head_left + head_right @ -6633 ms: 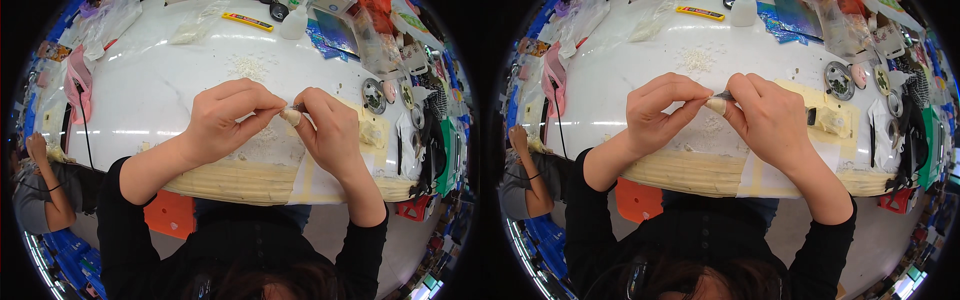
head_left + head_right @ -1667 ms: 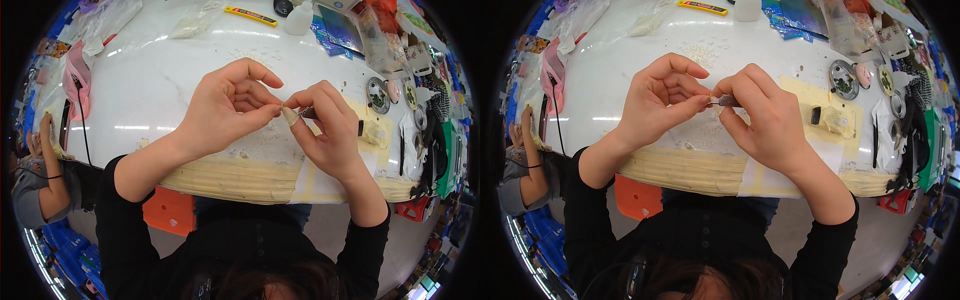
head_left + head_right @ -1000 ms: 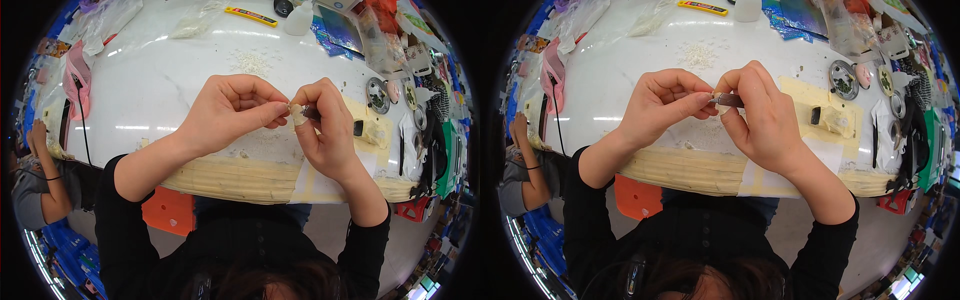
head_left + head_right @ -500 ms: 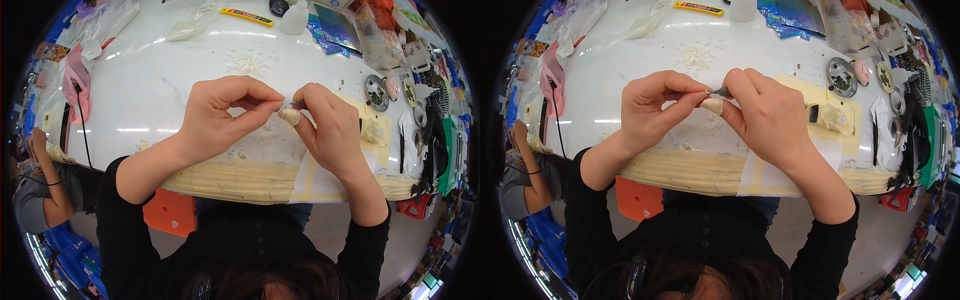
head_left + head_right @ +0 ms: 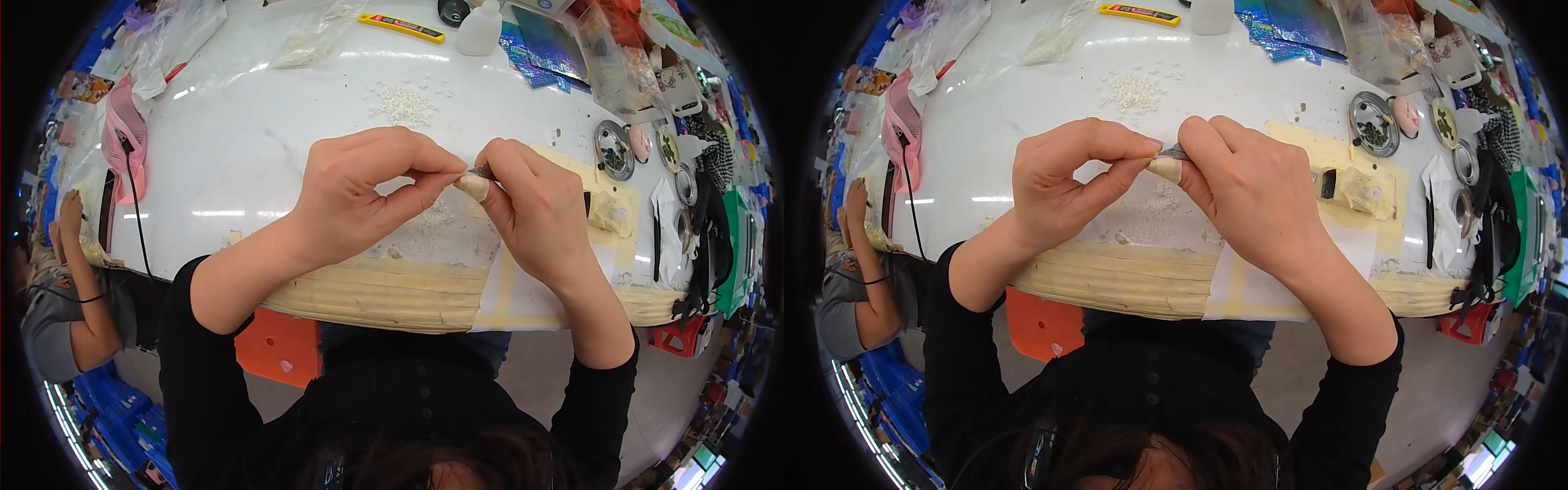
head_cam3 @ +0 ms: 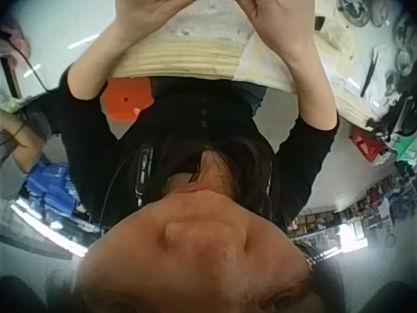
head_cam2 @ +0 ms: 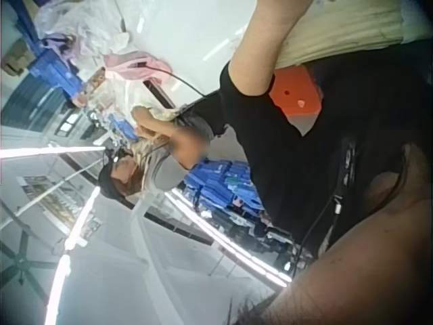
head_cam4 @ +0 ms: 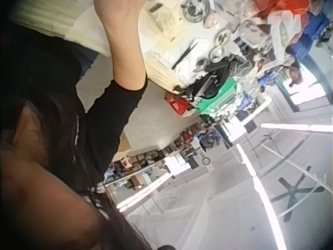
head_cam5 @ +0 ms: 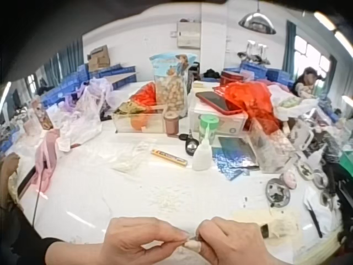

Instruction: Assembling small toy components using a precision tool at a workbench.

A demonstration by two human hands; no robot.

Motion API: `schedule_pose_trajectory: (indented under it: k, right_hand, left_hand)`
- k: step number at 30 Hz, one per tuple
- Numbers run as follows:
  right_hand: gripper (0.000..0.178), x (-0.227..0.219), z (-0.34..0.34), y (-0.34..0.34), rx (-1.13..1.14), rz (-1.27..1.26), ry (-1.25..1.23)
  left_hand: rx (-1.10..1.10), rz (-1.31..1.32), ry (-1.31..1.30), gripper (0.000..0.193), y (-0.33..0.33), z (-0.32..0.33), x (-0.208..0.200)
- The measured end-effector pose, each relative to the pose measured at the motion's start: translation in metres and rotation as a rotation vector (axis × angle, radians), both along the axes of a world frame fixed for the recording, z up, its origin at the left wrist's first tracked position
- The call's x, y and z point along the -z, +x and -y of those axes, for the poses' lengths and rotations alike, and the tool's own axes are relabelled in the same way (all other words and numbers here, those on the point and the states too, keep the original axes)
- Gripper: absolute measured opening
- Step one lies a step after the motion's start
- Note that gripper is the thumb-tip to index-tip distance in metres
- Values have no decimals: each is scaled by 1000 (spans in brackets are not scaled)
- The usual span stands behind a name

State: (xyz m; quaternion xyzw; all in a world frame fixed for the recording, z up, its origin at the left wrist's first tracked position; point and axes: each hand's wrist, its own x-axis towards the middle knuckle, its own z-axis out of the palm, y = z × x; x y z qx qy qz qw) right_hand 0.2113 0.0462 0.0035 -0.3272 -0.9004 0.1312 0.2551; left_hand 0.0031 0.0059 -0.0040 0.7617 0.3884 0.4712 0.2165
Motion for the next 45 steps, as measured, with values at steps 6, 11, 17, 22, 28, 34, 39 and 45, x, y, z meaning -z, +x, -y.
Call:
schedule_pose_trajectory:
  k: [6, 11, 17, 22, 28, 34, 39, 45]
  right_hand:
    - [15, -2, 1, -1, -1, 10, 7]
    - [15, 1, 0, 0, -3, 24, 71]
    - [17, -1, 0, 0, 13, 24, 24]
    - [20, 0, 0, 0, 13, 24, 26]
    - [19, 1, -1, 0, 13, 36, 57]
    - [18, 1, -1, 0, 4, 33, 65]
    - [20, -1, -4, 1, -31, -96, -105]
    - [13, -6, -1, 0, 12, -198, -277]
  left_hand:
    - [-16, -72, 74, 20, 0, -1, -2]
    - [-14, -56, 51, 19, 0, -1, -2]
    - [-1, 13, -19, 17, 0, 0, -2]
    - [4, -21, 2, 18, -1, -1, -3]
    - [0, -74, 50, 19, -1, -1, -4]
    - [29, 16, -91, 14, -1, 0, -3]
    - [132, 288, -548, 9, -3, 2, -1]
    - [194, 497, -815, 9, -1, 2, -5]
